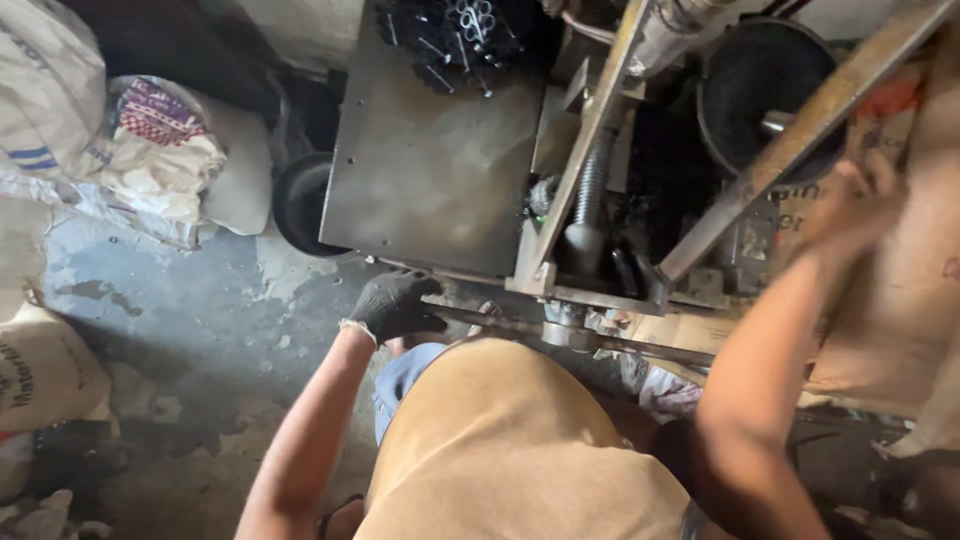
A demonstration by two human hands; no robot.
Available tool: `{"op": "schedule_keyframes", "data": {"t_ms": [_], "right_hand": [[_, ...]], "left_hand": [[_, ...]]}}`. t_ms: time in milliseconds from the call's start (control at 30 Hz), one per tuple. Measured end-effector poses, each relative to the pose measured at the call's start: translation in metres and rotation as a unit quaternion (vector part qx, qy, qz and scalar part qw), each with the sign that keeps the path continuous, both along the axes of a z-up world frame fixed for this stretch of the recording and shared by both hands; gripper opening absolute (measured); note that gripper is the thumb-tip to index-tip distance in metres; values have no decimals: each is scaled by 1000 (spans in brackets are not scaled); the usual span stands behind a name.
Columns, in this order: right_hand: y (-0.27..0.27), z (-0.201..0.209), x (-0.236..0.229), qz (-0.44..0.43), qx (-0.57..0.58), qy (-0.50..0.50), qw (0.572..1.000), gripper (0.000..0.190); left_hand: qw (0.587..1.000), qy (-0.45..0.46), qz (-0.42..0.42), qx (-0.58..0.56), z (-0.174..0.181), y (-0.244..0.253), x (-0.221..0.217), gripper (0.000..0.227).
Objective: The person operates a manual press machine by placing a metal die into the press, pulling a lever to activate the press, and then removing the die. This process is repeated multiple times throughout the video.
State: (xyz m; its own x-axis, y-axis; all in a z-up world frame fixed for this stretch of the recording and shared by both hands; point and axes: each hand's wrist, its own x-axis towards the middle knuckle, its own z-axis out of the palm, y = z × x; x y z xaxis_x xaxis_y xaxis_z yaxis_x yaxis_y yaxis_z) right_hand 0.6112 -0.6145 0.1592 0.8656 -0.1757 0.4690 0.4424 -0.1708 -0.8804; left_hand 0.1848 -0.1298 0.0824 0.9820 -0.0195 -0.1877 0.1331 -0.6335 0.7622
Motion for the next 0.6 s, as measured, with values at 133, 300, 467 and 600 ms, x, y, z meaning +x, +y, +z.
{"op": "schedule_keyframes", "data": {"t_ms": [133, 300, 467, 600], "right_hand": [[-58, -30, -91, -199, -260, -110, 939, 15], [-89, -50, -191, -276, -118, 51, 952, 16], [-94, -45, -235, -164, 319, 340, 869, 19], [-88, -50, -237, -105, 459, 331, 818, 36]], "left_hand": [[888, 37, 93, -448, -6, 11, 39, 59], [781, -111, 218, -575, -40, 55, 132, 46], [614, -360, 654, -254, -44, 172, 124, 33], [797, -152, 440, -385, -31, 116, 58, 26]]}}
